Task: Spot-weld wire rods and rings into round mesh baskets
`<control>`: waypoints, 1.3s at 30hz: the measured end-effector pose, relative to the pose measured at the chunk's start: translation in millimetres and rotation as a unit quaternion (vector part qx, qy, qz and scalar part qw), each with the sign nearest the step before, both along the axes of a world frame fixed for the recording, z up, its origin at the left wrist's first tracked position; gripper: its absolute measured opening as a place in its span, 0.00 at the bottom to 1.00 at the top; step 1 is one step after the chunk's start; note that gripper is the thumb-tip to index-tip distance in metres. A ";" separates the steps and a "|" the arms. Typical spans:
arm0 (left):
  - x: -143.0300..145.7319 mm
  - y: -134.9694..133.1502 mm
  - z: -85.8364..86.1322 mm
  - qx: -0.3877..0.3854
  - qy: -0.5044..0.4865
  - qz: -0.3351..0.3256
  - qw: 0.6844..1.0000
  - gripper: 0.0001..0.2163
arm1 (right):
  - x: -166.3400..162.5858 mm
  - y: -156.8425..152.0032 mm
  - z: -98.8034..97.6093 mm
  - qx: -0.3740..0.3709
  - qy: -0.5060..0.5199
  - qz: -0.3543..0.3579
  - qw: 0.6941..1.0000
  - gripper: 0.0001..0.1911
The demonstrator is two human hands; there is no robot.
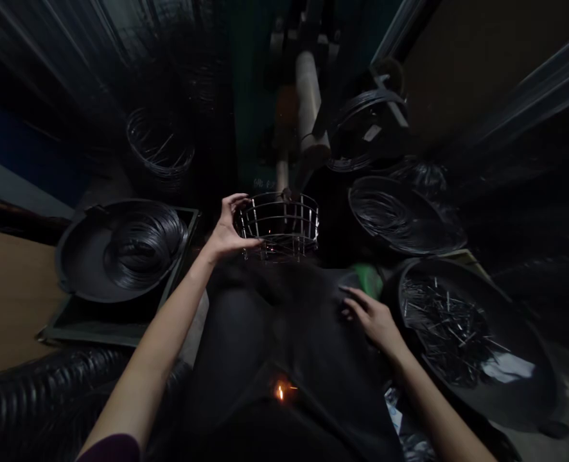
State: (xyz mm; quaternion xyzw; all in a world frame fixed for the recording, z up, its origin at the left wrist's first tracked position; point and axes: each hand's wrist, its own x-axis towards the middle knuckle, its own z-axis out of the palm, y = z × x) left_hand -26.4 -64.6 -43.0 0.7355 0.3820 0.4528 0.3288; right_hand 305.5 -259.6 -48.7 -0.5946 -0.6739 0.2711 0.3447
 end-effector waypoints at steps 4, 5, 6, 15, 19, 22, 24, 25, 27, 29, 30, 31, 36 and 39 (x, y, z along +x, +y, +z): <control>14.3 -21.9 26.1 0.077 0.105 -0.041 0.991 0.39 | -44.0 52.3 55.2 -0.056 0.043 0.042 0.997 0.19; 19.0 -24.7 30.9 0.089 0.136 -0.047 0.986 0.37 | -54.1 68.1 65.8 -0.072 0.040 0.081 0.993 0.16; 23.5 -26.4 34.7 0.097 0.163 -0.052 0.980 0.35 | -62.7 82.9 73.3 -0.081 0.027 0.107 0.991 0.13; 33.1 -18.6 36.6 0.082 0.201 -0.039 0.975 0.30 | -82.2 113.0 68.6 0.129 -0.347 0.157 0.916 0.19; 34.1 -12.1 35.0 0.077 0.180 -0.036 0.980 0.31 | -77.5 116.3 70.6 0.185 -0.372 0.155 0.897 0.17; 35.7 -6.6 36.7 0.081 0.174 -0.036 0.981 0.31 | -75.3 123.9 74.5 0.215 -0.377 0.155 0.888 0.16; 36.3 -3.1 38.7 0.078 0.174 -0.035 0.981 0.30 | -75.2 128.3 77.1 0.219 -0.382 0.156 0.884 0.16; 36.4 -1.4 39.7 0.076 0.175 -0.035 0.981 0.30 | -75.5 130.3 78.1 0.218 -0.385 0.156 0.883 0.16; 36.4 2.0 41.6 0.073 0.176 -0.033 0.981 0.31 | -76.5 133.9 79.8 0.212 -0.390 0.155 0.883 0.16; 35.9 5.5 43.2 0.068 0.180 -0.030 0.981 0.31 | -77.7 137.8 80.8 0.211 -0.389 0.153 0.884 0.16; 35.5 7.3 43.9 0.066 0.183 -0.029 0.980 0.32 | -78.2 139.8 80.9 0.209 -0.388 0.153 0.885 0.16; 35.1 9.2 44.5 0.063 0.187 -0.028 0.980 0.32 | -78.6 141.7 81.0 0.206 -0.387 0.152 0.886 0.16; 33.7 14.9 47.5 0.056 0.204 -0.040 0.977 0.31 | -77.7 142.6 80.4 0.179 -0.367 0.148 0.901 0.16; 34.5 14.3 50.3 0.048 0.204 -0.033 0.977 0.31 | -74.4 135.8 79.2 0.182 -0.329 0.120 0.919 0.16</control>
